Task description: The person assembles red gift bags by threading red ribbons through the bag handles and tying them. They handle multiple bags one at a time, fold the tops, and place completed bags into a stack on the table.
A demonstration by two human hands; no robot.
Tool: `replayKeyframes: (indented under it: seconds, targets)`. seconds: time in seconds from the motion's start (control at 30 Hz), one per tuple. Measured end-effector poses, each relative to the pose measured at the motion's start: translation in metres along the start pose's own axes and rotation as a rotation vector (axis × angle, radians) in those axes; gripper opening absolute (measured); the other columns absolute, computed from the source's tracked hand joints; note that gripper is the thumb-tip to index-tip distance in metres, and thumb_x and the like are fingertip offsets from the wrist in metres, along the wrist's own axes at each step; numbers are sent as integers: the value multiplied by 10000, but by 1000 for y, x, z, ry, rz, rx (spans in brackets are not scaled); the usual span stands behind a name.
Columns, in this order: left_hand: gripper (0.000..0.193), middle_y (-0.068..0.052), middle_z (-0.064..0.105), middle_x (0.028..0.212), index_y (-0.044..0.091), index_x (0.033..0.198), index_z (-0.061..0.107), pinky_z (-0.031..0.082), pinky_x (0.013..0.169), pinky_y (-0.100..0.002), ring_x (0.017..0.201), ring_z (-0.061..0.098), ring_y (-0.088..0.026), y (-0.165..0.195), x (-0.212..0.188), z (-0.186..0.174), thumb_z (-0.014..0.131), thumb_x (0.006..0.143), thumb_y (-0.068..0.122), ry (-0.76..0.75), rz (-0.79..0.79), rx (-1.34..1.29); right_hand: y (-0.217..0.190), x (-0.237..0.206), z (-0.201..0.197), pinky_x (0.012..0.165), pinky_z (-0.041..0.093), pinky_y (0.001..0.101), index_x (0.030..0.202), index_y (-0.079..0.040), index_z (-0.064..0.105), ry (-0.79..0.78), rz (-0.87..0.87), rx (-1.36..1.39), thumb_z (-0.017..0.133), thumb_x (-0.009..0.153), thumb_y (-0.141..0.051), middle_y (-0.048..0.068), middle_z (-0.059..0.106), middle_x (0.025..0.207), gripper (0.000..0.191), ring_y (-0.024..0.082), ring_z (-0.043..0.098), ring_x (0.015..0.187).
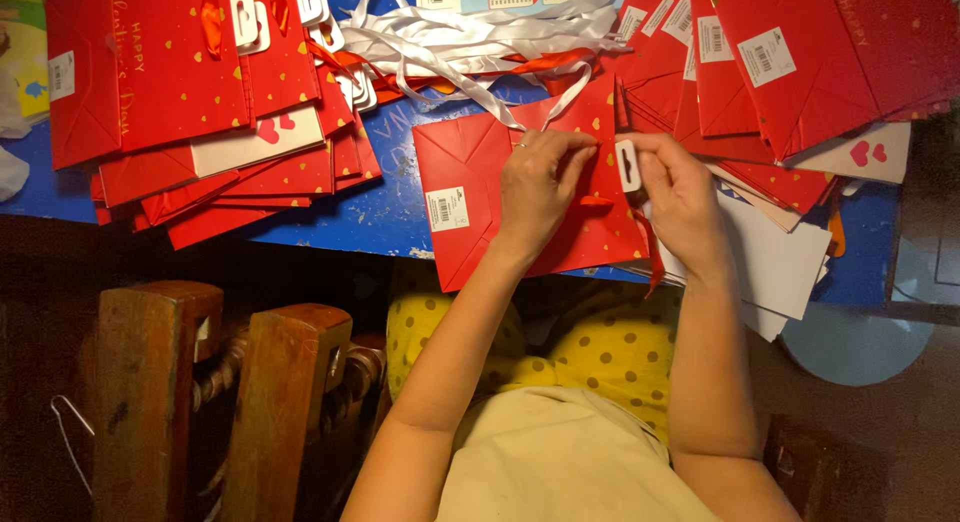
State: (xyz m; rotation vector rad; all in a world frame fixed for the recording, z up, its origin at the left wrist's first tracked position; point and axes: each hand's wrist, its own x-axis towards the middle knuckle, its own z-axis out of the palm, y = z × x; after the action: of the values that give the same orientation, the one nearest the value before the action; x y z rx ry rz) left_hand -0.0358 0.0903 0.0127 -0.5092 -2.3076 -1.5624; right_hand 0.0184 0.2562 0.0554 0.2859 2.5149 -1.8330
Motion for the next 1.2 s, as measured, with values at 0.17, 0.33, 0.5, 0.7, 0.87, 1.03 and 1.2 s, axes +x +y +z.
replayKeyframes:
  seconds: [0.17, 0.33, 0.5, 0.7, 0.87, 1.03, 1.2]
  targets:
    - [110, -62, 688, 928, 92, 1012, 717, 525, 776, -384, 876, 653, -264, 5, -2, 2, 761, 911, 91, 52, 82, 32, 6, 11, 13, 779, 513, 258, 1291, 28, 634, 76, -268, -253, 595, 977, 12, 38, 682, 964, 316, 74, 647, 885]
    - [120, -64, 691, 942, 83, 1037, 710, 536, 786, -374, 881, 657, -261, 10, -1, 5, 756, 926, 78, 48, 113, -29, 17, 12, 15, 710, 484, 220, 1250, 4, 662, 90, -178, -110, 598, 1004, 28, 23, 664, 891, 255, 26, 572, 816]
    - [179, -41, 716, 1005, 57, 1121, 704, 577, 737, -301, 837, 715, -130, 7, -1, 7, 707, 973, 157, -1, -174, -383, 26, 16, 17, 721, 484, 219, 1147, 9, 664, 180, -217, -103, 630, 1017, 55, 21, 667, 870, 142, 17, 579, 837]
    - [261, 25, 583, 826, 19, 1170, 689, 403, 649, -232, 734, 499, -53, -12, -4, 5, 593, 1111, 254, -63, -438, -670, 49, 19, 10, 767, 521, 216, 1121, 1, 623, 291, -216, -13, 588, 1081, -1, 37, 719, 950, 53, 41, 661, 868]
    - [265, 26, 641, 896, 31, 1166, 685, 458, 722, -216, 823, 566, -30, -15, -8, 6, 570, 1121, 265, -92, -309, -595, 68, 23, 3, 718, 487, 244, 1178, -4, 581, 381, -240, 269, 552, 1212, -87, 146, 672, 985, 94, 129, 633, 830]
    - [221, 7, 657, 783, 46, 1136, 689, 469, 646, -231, 720, 596, -43, -11, -7, 5, 572, 1084, 227, -118, -329, -486, 63, 18, -8, 706, 638, 353, 1221, -91, 458, 407, -152, 693, 449, 1156, -196, 204, 742, 1141, 124, 287, 772, 850]
    - [140, -39, 686, 828, 56, 1107, 690, 497, 634, -254, 694, 618, -83, 0, -6, 3, 613, 1046, 157, -107, -180, -296, 60, 20, -9, 858, 652, 407, 1237, -84, 455, 438, -243, 828, 477, 1162, -194, 243, 726, 1228, 135, 337, 773, 1036]
